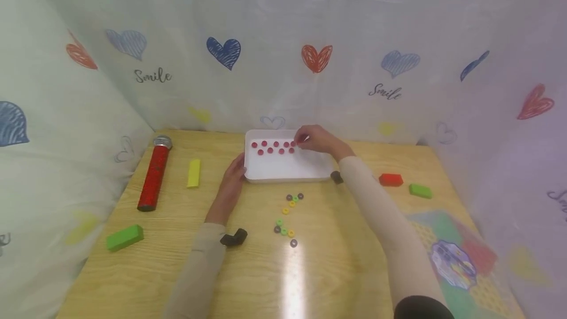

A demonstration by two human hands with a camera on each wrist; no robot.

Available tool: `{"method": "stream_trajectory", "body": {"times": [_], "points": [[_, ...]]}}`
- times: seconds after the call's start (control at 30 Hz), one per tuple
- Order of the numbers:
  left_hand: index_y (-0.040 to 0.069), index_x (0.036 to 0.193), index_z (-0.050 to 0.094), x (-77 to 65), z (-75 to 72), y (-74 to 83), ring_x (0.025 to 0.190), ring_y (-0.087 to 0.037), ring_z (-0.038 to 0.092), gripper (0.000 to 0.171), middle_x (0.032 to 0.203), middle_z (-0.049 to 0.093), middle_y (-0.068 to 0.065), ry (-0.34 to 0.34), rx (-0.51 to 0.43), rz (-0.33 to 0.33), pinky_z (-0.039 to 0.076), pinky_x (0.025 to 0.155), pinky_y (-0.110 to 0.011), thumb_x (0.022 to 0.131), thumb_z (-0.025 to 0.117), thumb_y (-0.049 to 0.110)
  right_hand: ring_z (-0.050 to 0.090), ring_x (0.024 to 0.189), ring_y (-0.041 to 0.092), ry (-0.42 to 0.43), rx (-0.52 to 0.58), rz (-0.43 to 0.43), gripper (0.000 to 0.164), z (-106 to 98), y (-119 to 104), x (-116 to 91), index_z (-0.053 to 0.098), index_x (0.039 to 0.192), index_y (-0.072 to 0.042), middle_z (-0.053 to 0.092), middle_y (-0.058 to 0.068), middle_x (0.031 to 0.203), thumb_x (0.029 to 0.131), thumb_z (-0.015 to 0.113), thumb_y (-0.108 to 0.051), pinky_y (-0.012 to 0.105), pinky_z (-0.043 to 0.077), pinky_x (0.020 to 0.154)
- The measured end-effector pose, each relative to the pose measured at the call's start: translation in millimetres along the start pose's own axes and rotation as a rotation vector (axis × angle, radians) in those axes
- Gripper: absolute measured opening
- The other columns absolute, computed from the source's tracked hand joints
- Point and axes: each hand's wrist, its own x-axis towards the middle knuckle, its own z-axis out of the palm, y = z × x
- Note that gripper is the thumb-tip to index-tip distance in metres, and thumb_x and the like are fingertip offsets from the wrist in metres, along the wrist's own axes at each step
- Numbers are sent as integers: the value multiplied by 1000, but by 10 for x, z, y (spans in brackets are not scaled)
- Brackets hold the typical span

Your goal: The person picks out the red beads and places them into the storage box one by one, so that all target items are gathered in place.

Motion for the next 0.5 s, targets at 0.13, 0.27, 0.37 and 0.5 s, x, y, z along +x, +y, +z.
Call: {"method": "stream_trajectory", "body": {"times": [0.13, 0.27, 0.37, 0.5], "points": [[9, 151, 28, 19, 14, -18, 147, -17, 18, 51, 159, 23, -8, 4, 2, 3, 17, 119, -33, 102, 37, 2, 60, 95, 22, 6, 5, 40, 18, -16, 75, 81, 68, 106, -4, 66, 7, 105, 89, 67, -9, 38, 53, 88], [10, 151, 28, 22, 3, -31, 146, -17, 18, 51, 158, 23, -8, 8, 13, 4, 17, 119, -33, 102, 37, 2, 59, 95, 21, 9, 9, 76, 17, 53, 146, 154, 69, 105, -8, 65, 6, 104, 88, 69, -9, 37, 53, 88], [10, 151, 28, 8, -18, -32, 147, -18, 18, 51, 159, 24, -8, 15, 25, 5, 17, 120, -35, 102, 36, 2, 59, 96, 21, -14, 12, 86, 16, 125, 164, 191, 69, 104, -9, 65, 5, 105, 88, 69, -9, 36, 52, 87], [9, 152, 27, -12, -39, -24, 147, -18, 17, 52, 159, 23, -8, 13, 45, 5, 17, 120, -36, 101, 35, 1, 58, 96, 21, -36, 15, 127, 15, 168, 142, 215, 70, 102, -10, 65, 5, 104, 88, 69, -10, 35, 52, 88]]}}
